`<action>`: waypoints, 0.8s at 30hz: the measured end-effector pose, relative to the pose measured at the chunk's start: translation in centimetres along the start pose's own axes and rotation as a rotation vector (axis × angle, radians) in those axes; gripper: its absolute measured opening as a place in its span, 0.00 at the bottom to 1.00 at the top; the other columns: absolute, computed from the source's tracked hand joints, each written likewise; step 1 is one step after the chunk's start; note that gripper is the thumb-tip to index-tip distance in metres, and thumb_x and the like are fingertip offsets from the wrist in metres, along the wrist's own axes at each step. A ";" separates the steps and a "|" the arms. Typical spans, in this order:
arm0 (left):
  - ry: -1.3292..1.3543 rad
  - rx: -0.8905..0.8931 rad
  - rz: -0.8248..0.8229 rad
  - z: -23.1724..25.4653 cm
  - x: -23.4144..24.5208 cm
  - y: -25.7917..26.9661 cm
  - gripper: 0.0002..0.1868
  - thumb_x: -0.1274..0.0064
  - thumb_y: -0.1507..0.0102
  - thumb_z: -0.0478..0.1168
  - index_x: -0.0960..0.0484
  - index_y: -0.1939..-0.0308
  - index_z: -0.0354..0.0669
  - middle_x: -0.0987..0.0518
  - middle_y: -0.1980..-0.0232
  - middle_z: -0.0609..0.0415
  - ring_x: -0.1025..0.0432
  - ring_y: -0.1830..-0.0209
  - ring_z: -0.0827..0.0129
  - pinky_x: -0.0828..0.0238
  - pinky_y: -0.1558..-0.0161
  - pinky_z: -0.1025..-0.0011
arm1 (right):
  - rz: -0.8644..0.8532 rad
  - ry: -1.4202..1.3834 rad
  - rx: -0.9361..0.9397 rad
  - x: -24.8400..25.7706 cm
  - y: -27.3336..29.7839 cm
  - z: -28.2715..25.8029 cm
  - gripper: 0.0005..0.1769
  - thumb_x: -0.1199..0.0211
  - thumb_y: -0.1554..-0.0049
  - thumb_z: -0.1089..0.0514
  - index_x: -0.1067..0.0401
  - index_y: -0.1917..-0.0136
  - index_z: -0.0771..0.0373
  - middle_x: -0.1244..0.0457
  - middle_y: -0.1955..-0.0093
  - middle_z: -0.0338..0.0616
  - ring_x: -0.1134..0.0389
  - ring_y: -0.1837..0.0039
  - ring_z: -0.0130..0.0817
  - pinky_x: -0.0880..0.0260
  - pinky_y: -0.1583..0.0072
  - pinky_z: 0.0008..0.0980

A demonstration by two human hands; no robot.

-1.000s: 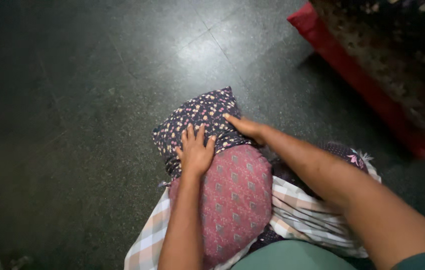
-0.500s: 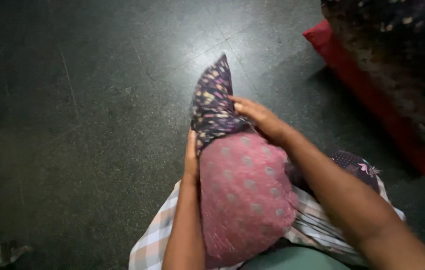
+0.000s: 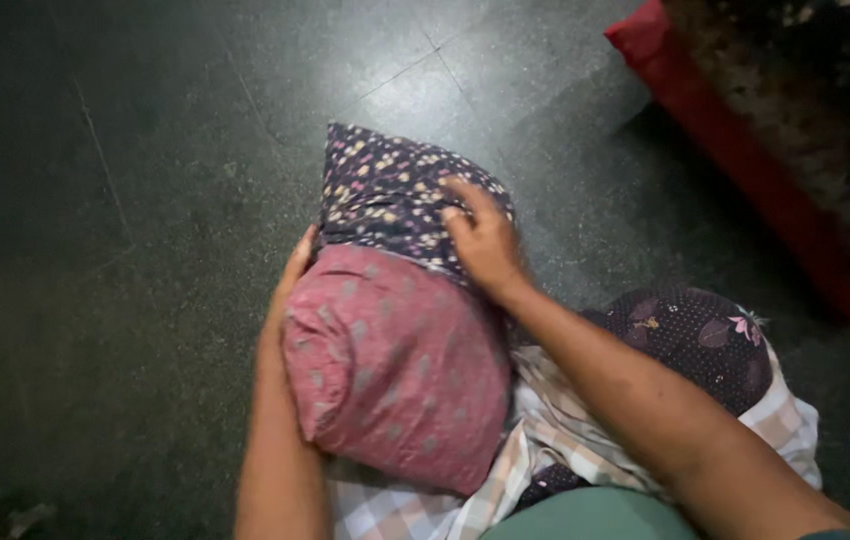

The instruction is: The person inserts a pink patterned pillow insert into a dark floral pillowcase. They repeatedly tuck the edges of the case over the insert, smooth the fabric, and adjust the corners to ensure a snug fit. The person finishes by patting the pillow and placing it on a nearby surface.

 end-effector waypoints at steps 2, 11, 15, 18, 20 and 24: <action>0.010 0.169 0.047 -2.0 2.2 -0.7 0.38 0.52 0.34 0.55 0.40 0.22 0.48 0.34 0.24 0.50 0.36 0.29 0.66 0.39 0.31 0.66 | 0.176 0.180 -0.289 0.8 -1.3 4.9 0.33 0.42 0.39 0.46 0.38 0.25 0.61 0.39 0.28 0.52 0.37 0.29 0.46 0.38 0.30 0.41; 0.066 0.422 0.169 -14.1 5.6 -0.9 0.39 0.47 0.37 0.50 0.39 0.23 0.49 0.27 0.31 0.43 0.31 0.37 0.56 0.33 0.37 0.58 | -0.041 -0.339 -0.778 -0.6 -2.4 10.2 0.36 0.52 0.37 0.37 0.37 0.26 0.63 0.38 0.27 0.48 0.39 0.27 0.42 0.41 0.30 0.42; -0.161 0.484 0.239 -12.3 2.1 1.3 0.36 0.46 0.37 0.49 0.35 0.26 0.46 0.27 0.31 0.42 0.31 0.37 0.53 0.34 0.37 0.57 | -0.160 0.008 -0.274 1.5 -6.8 6.7 0.32 0.48 0.38 0.44 0.34 0.27 0.63 0.36 0.29 0.56 0.36 0.28 0.43 0.40 0.28 0.38; -0.554 0.340 0.382 -7.8 0.6 2.3 0.33 0.45 0.36 0.48 0.32 0.28 0.43 0.27 0.30 0.41 0.31 0.36 0.50 0.34 0.37 0.57 | -0.244 0.264 -0.270 3.1 -6.7 6.7 0.29 0.47 0.38 0.46 0.35 0.27 0.59 0.38 0.29 0.58 0.38 0.27 0.49 0.42 0.28 0.41; -0.619 0.190 0.391 -5.6 -0.8 2.1 0.32 0.45 0.35 0.48 0.30 0.29 0.42 0.27 0.30 0.41 0.31 0.36 0.48 0.35 0.37 0.57 | -0.251 0.342 -0.185 3.5 -6.7 7.3 0.28 0.47 0.37 0.48 0.35 0.26 0.57 0.39 0.28 0.58 0.40 0.26 0.52 0.43 0.27 0.42; -0.898 -0.326 0.304 -4.6 -3.1 -0.5 0.28 0.42 0.33 0.46 0.26 0.31 0.36 0.28 0.29 0.35 0.33 0.31 0.47 0.38 0.33 0.57 | -0.251 0.370 0.036 2.6 -6.5 6.9 0.28 0.44 0.38 0.50 0.33 0.26 0.54 0.44 0.25 0.61 0.42 0.25 0.56 0.44 0.26 0.44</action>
Point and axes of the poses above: each hand's wrist, its own y-axis away from the middle knuckle, its own x-axis out of the back of the hand, z = x × y, the point moved 1 cm from there along -y, towards the middle knuckle
